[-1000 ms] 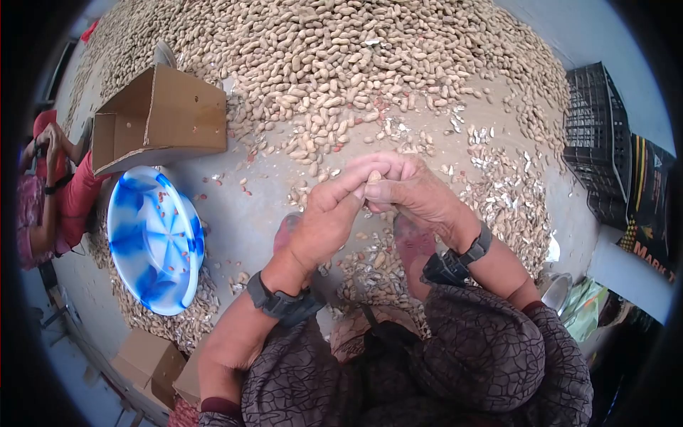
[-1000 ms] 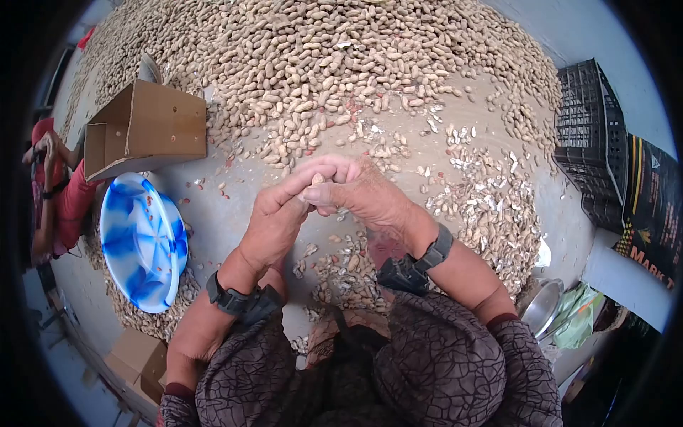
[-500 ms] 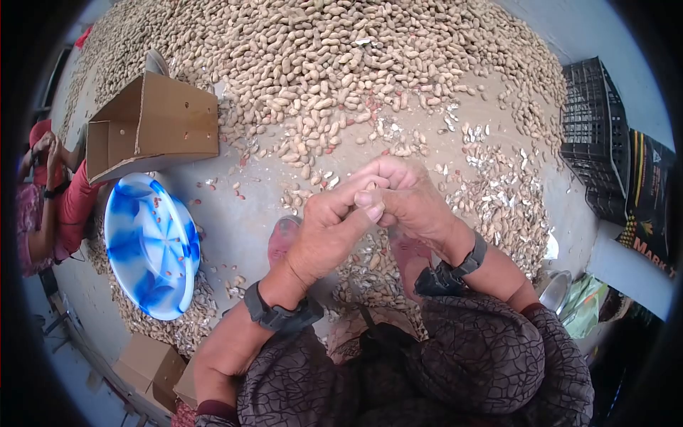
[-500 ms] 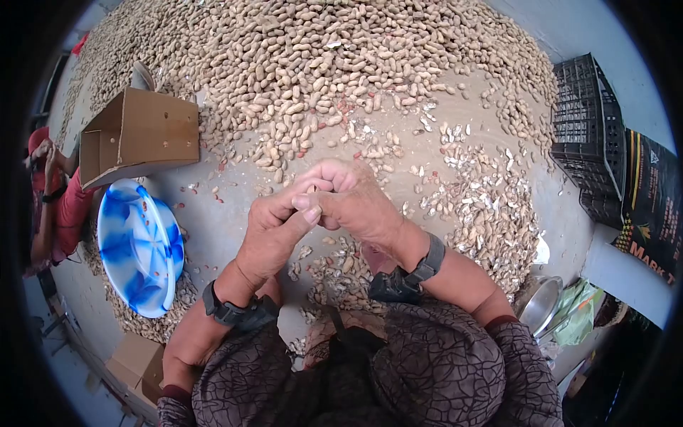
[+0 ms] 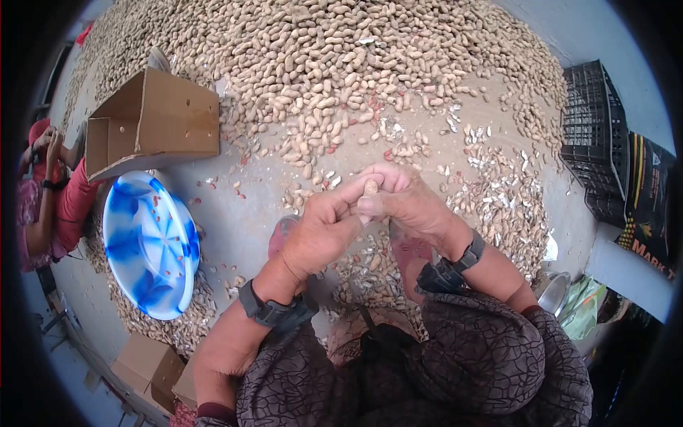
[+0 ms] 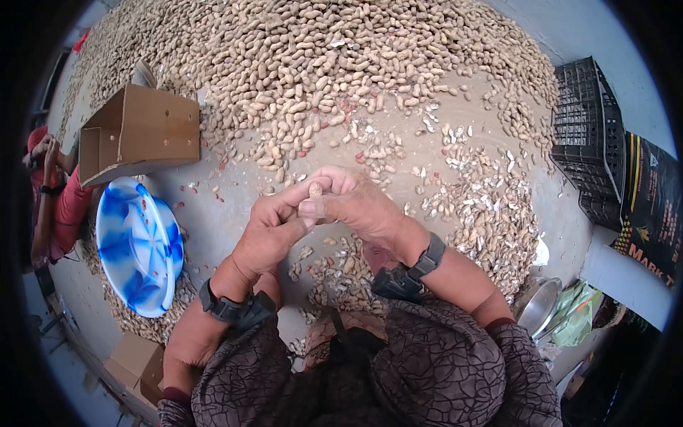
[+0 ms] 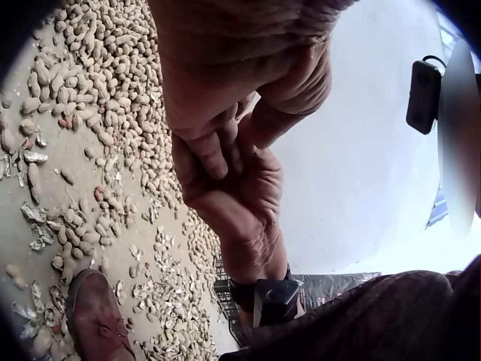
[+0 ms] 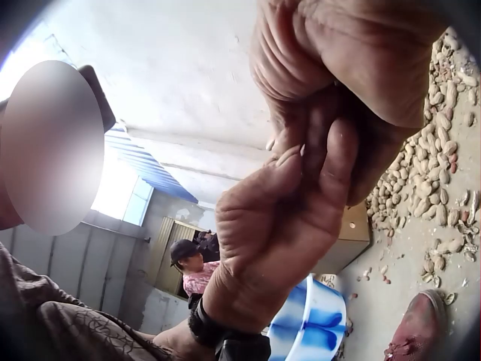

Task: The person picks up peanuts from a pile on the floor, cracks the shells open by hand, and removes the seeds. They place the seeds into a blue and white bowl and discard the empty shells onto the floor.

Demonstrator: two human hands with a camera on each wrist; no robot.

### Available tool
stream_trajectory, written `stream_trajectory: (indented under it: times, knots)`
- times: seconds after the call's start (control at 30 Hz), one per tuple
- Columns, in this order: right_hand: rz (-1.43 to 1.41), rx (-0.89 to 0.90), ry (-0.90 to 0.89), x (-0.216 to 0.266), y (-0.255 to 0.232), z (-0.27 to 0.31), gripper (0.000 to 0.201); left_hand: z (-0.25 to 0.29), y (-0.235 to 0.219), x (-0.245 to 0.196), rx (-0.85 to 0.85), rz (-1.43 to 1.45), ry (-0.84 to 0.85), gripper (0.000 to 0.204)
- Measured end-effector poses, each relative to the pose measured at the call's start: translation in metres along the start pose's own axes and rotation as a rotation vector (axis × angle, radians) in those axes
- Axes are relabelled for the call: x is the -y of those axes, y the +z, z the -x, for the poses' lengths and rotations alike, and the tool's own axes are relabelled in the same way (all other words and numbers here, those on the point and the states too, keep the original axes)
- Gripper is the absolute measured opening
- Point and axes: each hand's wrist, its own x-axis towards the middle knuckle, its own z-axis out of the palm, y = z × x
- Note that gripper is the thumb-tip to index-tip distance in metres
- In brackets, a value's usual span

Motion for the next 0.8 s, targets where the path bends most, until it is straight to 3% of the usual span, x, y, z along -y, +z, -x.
stream_trajectory:
  times: [0.07,0.13,0.2,0.33,0.5,0.57,0.63,0.73,0.8]
  knots:
    - [-0.001,-0.023,-0.022,0.007,0.009,0.004,0.024,0.001,0.000,0.000,0.029,-0.076,-0.079,0.040]
    - [-0.006,-0.046,-0.042,0.006,0.013,0.005,0.022,-0.001,0.005,0.007,-0.056,0.016,0.186,0.031]
    - [0.158,-0.089,-0.133,0.001,0.010,0.002,0.018,0.001,0.006,0.006,-0.069,0.031,0.166,0.029]
    - [0.150,-0.130,-0.196,-0.006,0.013,0.000,0.015,-0.002,0.003,0.008,-0.122,-0.034,0.163,0.026]
    - [0.225,-0.123,-0.034,-0.007,0.010,-0.003,0.016,-0.009,0.006,0.010,-0.199,0.148,0.152,0.024]
    - [0.190,-0.109,-0.076,0.000,0.012,-0.003,0.020,-0.010,0.006,0.009,-0.249,0.225,0.110,0.023]
    - [0.154,-0.096,-0.116,0.005,0.009,-0.004,0.024,-0.011,0.003,0.010,-0.330,0.093,0.228,0.027]
    - [0.174,-0.043,-0.017,0.012,0.000,-0.006,0.024,-0.006,0.005,-0.001,-0.357,-0.106,0.112,0.026]
    - [0.126,-0.082,0.057,0.011,0.002,-0.012,0.024,-0.011,0.004,0.008,-0.369,-0.122,0.189,0.026]
